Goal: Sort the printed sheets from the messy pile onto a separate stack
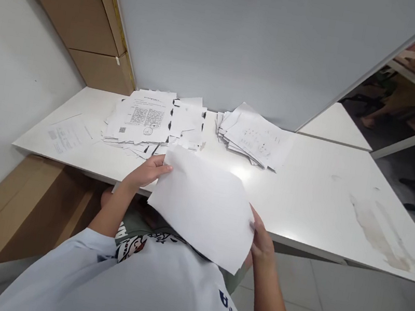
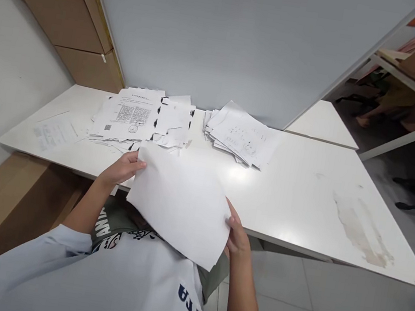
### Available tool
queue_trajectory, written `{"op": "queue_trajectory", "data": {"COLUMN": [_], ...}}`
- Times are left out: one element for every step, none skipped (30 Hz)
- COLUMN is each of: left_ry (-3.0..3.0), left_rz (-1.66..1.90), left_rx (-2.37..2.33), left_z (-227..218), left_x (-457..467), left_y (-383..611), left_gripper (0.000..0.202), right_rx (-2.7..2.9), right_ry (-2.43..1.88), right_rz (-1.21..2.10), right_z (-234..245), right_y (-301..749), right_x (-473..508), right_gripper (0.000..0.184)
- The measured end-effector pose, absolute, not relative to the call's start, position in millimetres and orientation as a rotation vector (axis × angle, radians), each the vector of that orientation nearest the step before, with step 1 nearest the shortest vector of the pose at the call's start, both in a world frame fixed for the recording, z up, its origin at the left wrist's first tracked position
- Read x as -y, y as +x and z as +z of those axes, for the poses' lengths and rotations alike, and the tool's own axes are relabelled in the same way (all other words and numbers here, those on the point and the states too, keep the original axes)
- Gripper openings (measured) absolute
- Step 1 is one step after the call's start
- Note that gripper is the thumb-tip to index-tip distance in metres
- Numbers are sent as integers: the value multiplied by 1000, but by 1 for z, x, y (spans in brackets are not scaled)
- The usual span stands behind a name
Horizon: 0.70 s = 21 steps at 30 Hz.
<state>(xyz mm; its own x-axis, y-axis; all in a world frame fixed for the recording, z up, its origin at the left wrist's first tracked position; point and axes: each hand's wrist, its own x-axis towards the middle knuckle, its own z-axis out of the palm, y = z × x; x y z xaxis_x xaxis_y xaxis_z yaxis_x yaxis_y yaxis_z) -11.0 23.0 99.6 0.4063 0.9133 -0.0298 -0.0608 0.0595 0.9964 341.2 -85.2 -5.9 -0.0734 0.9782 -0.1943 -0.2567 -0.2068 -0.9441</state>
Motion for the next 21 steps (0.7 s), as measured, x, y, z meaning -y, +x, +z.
{"op": "queue_trajectory", "data": {"left_ry": [1292, 1300, 1317, 1338, 1359, 1377, 1387, 1387, 1378, 1359, 1337, 1313, 1294, 1281, 1274, 1274, 1277, 1283, 1293, 1309, 1332], "left_rz": [895, 901, 913, 933, 960, 994, 1035, 1075, 1115, 1150, 1174, 1183, 1179, 1163, 1139, 1114, 1096, 1083, 1072, 1055, 1033], "left_rx": [-874, -873, -868, -858, -843, -820, -788, -748, -706, -665, -632, -612, -610, -625, -650, -678, -700, -710, -708, -700, -695], "left_z": [99, 98, 98, 98, 97, 97, 95, 93, 90, 87, 83, 78, 74, 71, 68, 65, 62, 60, 57, 54, 51], "left_x": [-25, -27, -30, -33, -35, -38, -40, -41, -43, -43, -43, -43, -43, -42, -41, -41, -41, -43, -44, -47, -50], "left_y": [-8, -3, 4, 13, 23, 35, 48, 60, 72, 83, 92, 98, 103, 106, 107, 107, 107, 107, 107, 107, 108], "left_gripper": [41, 42, 44, 46, 48, 49, 50, 50, 51, 52, 53, 52, 49, 46, 43, 41, 41, 40, 41, 41, 41], "right_rx": [912, 901, 899, 897, 890, 880, 869, 860, 855, 859, 870, 887, 904, 916, 923, 922, 911, 898, 886, 886, 899], "right_ry": [-1168, -1215, -1263, -1299, -1316, -1314, -1299, -1282, -1269, -1266, -1277, -1292, -1308, -1320, -1328, -1334, -1338, -1350, -1370, -1391, -1403], "right_rz": [1463, 1410, 1326, 1203, 1050, 887, 739, 625, 552, 523, 527, 556, 599, 639, 669, 684, 687, 685, 678, 675, 673], "right_z": [-5, -1, 6, 15, 26, 37, 47, 55, 60, 62, 61, 56, 49, 39, 29, 18, 8, -1, -8, -13, -15], "right_y": [349, 358, 366, 375, 384, 393, 402, 412, 421, 429, 437, 443, 448, 452, 455, 456, 457, 456, 455, 454, 453], "right_x": [90, 92, 92, 89, 84, 78, 71, 65, 59, 54, 50, 48, 46, 46, 46, 47, 47, 48, 48, 48, 49], "right_gripper": [76, 75, 73, 71, 69, 67, 66, 65, 64, 62, 59, 57, 55, 55, 56, 56, 55, 53, 49, 44, 39]}}
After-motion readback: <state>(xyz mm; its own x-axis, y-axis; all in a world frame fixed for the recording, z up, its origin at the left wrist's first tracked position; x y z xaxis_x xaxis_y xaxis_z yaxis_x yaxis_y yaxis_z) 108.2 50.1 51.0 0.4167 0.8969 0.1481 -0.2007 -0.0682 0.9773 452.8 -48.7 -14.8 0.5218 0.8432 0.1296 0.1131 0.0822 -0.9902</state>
